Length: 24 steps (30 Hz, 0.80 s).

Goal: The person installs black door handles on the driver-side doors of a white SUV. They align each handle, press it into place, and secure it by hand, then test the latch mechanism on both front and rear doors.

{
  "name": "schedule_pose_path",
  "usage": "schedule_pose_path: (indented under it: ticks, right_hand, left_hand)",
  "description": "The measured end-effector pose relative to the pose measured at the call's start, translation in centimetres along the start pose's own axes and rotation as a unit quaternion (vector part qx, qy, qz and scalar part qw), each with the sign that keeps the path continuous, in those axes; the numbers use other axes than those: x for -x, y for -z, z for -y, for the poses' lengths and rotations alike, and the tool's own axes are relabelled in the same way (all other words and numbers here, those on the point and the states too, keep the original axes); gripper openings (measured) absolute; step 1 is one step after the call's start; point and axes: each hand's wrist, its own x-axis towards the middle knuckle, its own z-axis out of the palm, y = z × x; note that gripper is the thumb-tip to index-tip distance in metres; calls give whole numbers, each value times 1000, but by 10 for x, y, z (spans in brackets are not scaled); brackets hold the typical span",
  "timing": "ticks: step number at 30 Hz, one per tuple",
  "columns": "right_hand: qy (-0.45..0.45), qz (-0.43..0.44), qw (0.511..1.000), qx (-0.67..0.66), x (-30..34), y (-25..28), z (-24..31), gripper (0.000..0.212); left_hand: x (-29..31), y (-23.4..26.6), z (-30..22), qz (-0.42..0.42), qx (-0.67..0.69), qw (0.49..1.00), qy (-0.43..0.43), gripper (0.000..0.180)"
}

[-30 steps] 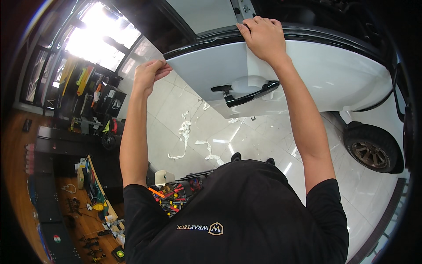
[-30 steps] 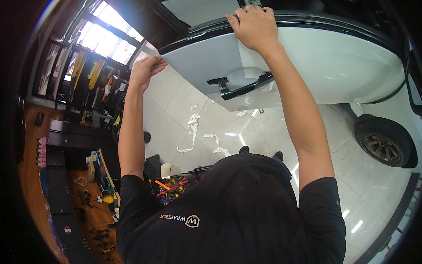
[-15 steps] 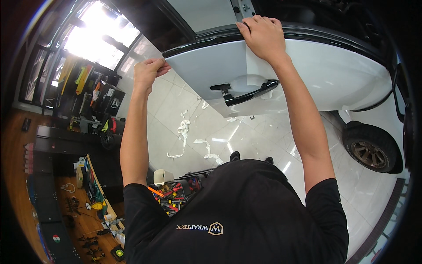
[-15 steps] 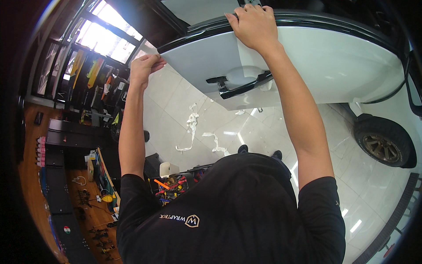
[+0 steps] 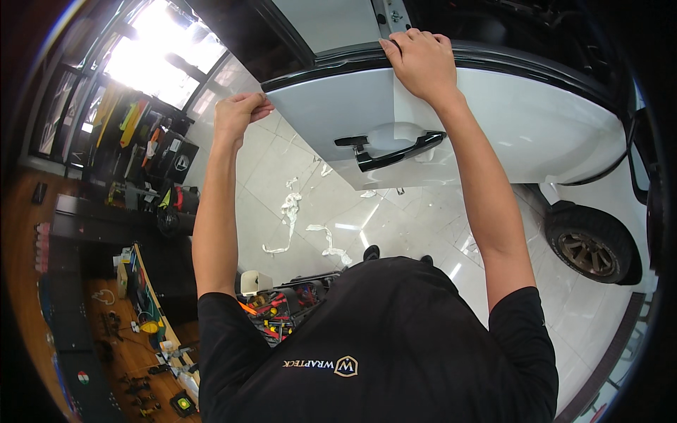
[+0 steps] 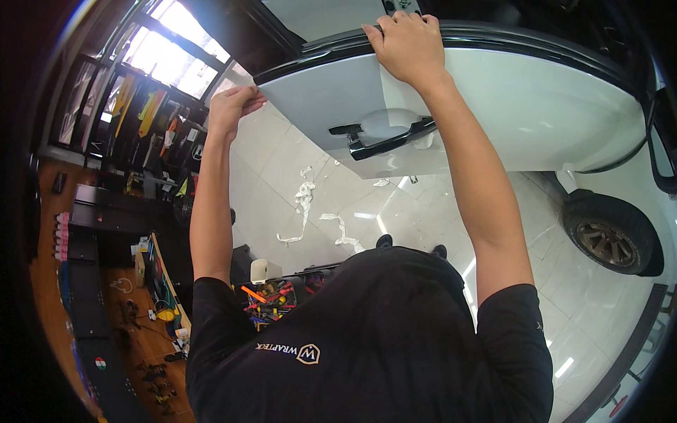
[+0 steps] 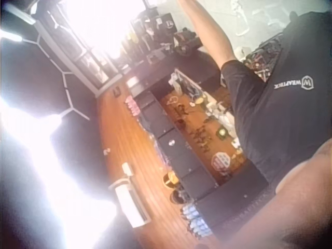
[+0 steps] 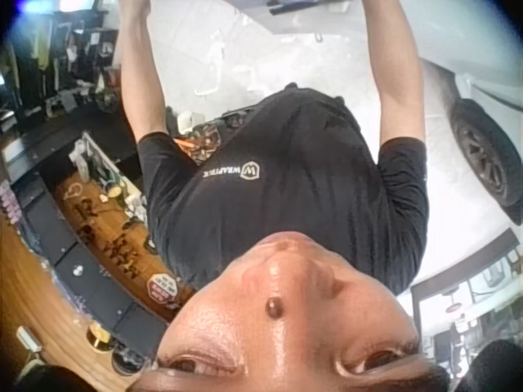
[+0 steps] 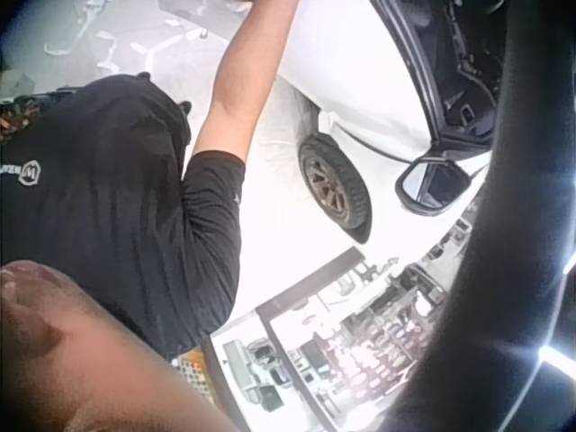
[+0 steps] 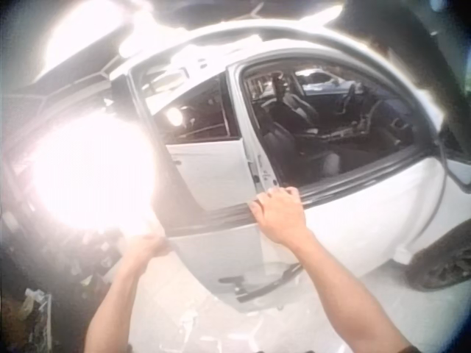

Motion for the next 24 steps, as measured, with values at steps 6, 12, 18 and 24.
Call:
schedule_pose_path:
  ticks: [6,12,18,24]
  right_hand:
    - [1,-6,1000,1,0,-1,-4,47]
    - [-19,48,999,18,-1,6,3,42]
    - [-1,15,1000,-1,-1,10,1,41]
    - [-7,20,1000,6,0,9,3,41]
  left_hand:
    - [2,-5,-5,-10,-8,1000,2,20]
    - [3,-2,-2,-10,0,1000,2,21]
    - [4,-10,-3,-31,-59,998,-13,23]
    - [14,-12,6,-46,22,998,-33,22]
